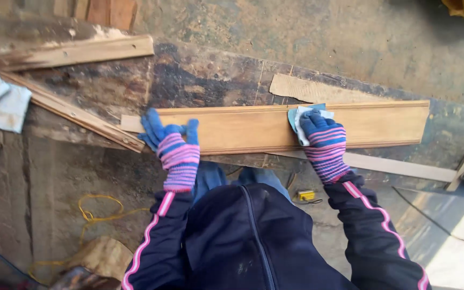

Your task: Sanding a piece of wooden trim using an electric orbital sander followed by a manual sanding sponge.

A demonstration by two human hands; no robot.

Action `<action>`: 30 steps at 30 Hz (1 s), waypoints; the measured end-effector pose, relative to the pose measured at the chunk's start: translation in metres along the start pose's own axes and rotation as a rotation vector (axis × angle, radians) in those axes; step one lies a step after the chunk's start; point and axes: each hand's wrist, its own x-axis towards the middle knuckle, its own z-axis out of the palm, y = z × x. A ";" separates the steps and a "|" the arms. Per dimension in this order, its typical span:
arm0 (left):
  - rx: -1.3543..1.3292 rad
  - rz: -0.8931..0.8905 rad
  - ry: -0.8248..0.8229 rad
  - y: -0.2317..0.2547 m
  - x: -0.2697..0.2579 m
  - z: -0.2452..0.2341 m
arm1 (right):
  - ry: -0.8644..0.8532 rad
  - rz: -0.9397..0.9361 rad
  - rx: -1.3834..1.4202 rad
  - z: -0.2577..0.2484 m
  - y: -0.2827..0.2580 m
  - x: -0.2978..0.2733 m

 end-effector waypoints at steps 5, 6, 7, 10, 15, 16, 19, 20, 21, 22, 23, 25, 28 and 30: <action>-0.040 -0.196 0.112 0.006 0.003 0.019 | -0.182 -0.220 -0.026 0.067 -0.046 0.021; -0.029 -0.217 0.114 0.007 0.002 0.020 | -0.189 -0.242 -0.019 0.068 -0.064 0.029; -0.023 -0.208 0.118 0.006 0.002 0.021 | -0.099 -0.322 -0.041 0.069 -0.083 0.037; -0.021 -0.210 0.101 0.006 0.002 0.019 | -0.046 -0.409 -0.051 0.067 -0.095 0.044; -0.057 -0.217 0.073 0.007 0.005 0.018 | -0.074 -0.377 -0.179 0.041 -0.023 0.016; -0.063 -0.212 0.075 0.008 0.005 0.018 | -0.104 -0.308 -0.162 0.030 -0.023 0.016; -0.069 -0.208 0.096 0.007 0.002 0.017 | -0.132 -0.228 -0.192 0.032 -0.052 0.028; -0.070 -0.200 0.122 0.007 0.004 0.017 | -0.124 -0.213 -0.241 0.038 -0.065 0.036; -0.067 -0.201 0.125 0.006 0.004 0.018 | -0.120 -0.215 -0.239 0.050 -0.083 0.041; -0.068 -0.200 0.109 0.005 0.004 0.019 | -0.069 -0.300 -0.176 0.063 -0.100 0.046; -0.071 -0.196 0.090 0.005 0.003 0.020 | -0.019 -0.379 -0.113 0.075 -0.117 0.050; -0.066 -0.191 0.092 0.003 0.003 0.023 | -0.005 -0.400 -0.079 0.075 -0.114 0.050; -0.081 -0.187 0.085 0.004 0.003 0.020 | -0.047 -0.371 -0.105 0.057 -0.083 0.036; -0.101 -0.198 0.080 0.005 0.004 0.019 | -0.102 -0.331 -0.167 0.041 -0.060 0.025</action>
